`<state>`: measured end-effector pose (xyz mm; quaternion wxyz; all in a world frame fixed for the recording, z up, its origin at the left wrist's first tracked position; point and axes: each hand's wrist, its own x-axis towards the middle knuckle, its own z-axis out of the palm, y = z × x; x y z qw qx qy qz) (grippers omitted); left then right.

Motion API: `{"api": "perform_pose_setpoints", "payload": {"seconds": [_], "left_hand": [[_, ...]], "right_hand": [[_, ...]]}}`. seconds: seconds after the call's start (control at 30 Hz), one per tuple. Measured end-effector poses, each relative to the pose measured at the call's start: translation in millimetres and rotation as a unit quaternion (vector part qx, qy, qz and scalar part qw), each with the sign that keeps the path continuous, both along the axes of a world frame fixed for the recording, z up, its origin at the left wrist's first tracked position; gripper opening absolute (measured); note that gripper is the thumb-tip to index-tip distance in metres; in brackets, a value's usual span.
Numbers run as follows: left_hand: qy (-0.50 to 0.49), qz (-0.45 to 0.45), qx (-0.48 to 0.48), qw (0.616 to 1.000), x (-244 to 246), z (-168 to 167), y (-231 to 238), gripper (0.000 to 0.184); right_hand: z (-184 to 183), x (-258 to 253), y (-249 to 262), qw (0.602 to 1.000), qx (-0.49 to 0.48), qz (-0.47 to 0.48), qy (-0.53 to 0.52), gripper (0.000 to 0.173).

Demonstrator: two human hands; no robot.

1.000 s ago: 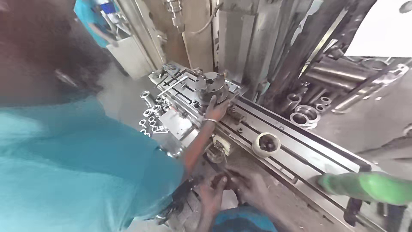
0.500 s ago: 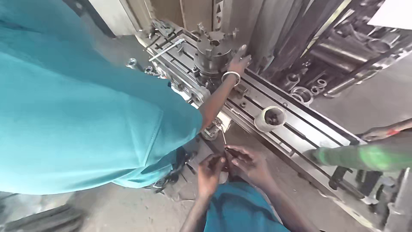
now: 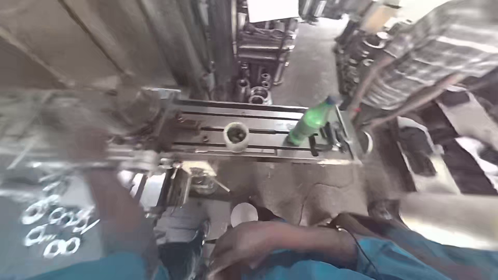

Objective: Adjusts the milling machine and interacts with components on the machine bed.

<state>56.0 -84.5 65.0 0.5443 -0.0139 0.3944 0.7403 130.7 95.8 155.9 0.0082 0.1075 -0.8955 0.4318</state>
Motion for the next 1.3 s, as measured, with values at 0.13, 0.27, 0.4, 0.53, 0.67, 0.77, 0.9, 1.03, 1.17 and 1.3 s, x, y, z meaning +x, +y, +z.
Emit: {"api": "perform_pose_setpoints", "payload": {"seconds": [0.13,0.27,0.4,0.53,0.67,0.77,0.9,1.03,1.17,1.3], "left_hand": [[0.006,-0.065,-0.187,0.980,0.9,68.9,24.0,0.042],[-0.063,-0.088,-0.167,0.980,3.3,102.5,43.6,0.044],[0.017,-0.114,-0.176,0.978,8.6,102.7,50.3,0.046],[0.063,-0.109,-0.083,0.989,12.7,100.9,58.5,0.035],[0.092,-0.116,-0.203,0.968,21.9,108.6,89.0,0.033],[0.172,-0.166,-0.199,0.950,28.3,112.8,106.8,0.032],[0.286,-0.209,-0.142,0.924,30.7,106.1,136.4,0.037],[0.373,-0.249,-0.033,0.893,11.7,35.6,146.4,0.027],[0.409,-0.276,-0.050,0.868,24.4,55.2,194.7,0.031],[0.388,-0.256,-0.106,0.879,55.0,67.1,236.5,0.026]], "right_hand": [[1.9,7.1,-5.4,0.995,-0.017,-0.004,-0.097,0.066],[1.1,18.3,-7.2,0.995,-0.031,-0.045,-0.088,0.068],[1.2,27.7,-2.9,0.994,-0.052,-0.088,-0.046,0.069],[-7.2,35.2,3.9,0.991,-0.062,-0.121,-0.008,0.067],[-14.7,44.6,20.5,0.983,-0.069,-0.157,0.061,0.053],[-9.4,56.0,39.7,0.975,-0.083,-0.187,0.089,0.044],[-4.0,75.6,77.6,0.964,-0.090,-0.220,0.119,0.035],[-4.2,99.4,117.6,0.945,-0.090,-0.271,0.158,0.027],[-8.0,119.2,145.0,0.942,-0.016,-0.333,0.051,0.055],[-28.7,122.4,152.4,0.930,-0.007,-0.362,0.061,0.056]]}}
